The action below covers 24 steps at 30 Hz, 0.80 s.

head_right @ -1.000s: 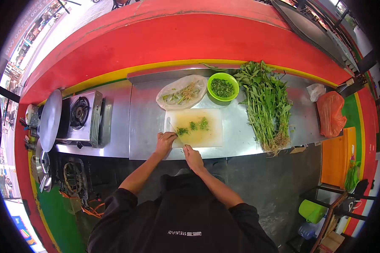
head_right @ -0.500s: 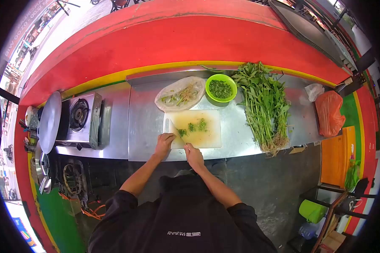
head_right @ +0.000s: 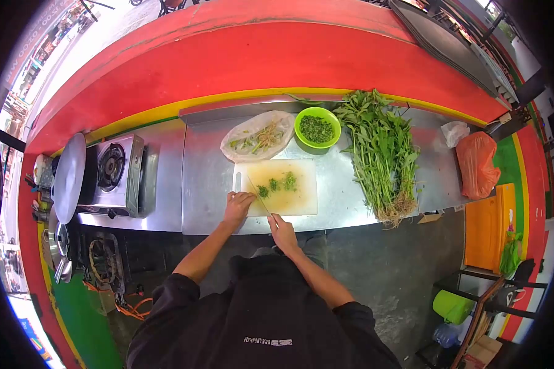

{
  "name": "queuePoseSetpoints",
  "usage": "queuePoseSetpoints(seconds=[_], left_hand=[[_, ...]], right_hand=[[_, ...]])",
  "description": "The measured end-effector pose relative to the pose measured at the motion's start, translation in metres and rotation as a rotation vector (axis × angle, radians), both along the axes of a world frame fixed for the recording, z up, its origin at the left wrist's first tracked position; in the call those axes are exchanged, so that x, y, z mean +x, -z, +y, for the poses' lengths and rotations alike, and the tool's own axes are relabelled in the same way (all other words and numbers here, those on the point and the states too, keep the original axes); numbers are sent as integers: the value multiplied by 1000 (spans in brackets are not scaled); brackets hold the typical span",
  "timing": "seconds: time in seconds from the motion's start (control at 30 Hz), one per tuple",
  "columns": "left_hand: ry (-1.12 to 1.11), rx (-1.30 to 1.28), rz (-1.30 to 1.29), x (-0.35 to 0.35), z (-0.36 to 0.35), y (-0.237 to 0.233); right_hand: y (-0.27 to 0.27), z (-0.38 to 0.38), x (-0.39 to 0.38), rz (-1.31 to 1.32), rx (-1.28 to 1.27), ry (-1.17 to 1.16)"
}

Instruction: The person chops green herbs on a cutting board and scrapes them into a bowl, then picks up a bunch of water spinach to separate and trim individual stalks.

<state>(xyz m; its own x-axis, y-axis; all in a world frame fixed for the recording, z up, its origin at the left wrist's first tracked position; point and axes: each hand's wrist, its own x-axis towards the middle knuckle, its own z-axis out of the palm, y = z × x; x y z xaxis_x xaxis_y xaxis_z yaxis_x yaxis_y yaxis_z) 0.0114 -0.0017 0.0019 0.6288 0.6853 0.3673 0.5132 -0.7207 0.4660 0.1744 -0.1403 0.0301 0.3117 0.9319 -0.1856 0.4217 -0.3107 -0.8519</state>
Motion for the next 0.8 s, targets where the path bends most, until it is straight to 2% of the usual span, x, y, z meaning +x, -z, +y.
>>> queuePoseSetpoints(seconds=[0.07,0.17,0.67,0.8], left_hand=[[0,91,112,0,-2,-13],[-15,135,124,2,-4,-18],[-76,78,59,2,-5,-6],[-76,80,116,2,-5,-12]], right_hand=[[-1,-3,0,17,10,-3],[-10,-5,1,54,-47,-33],[-16,-5,3,65,-82,-48],[-4,0,0,-64,-81,-79]])
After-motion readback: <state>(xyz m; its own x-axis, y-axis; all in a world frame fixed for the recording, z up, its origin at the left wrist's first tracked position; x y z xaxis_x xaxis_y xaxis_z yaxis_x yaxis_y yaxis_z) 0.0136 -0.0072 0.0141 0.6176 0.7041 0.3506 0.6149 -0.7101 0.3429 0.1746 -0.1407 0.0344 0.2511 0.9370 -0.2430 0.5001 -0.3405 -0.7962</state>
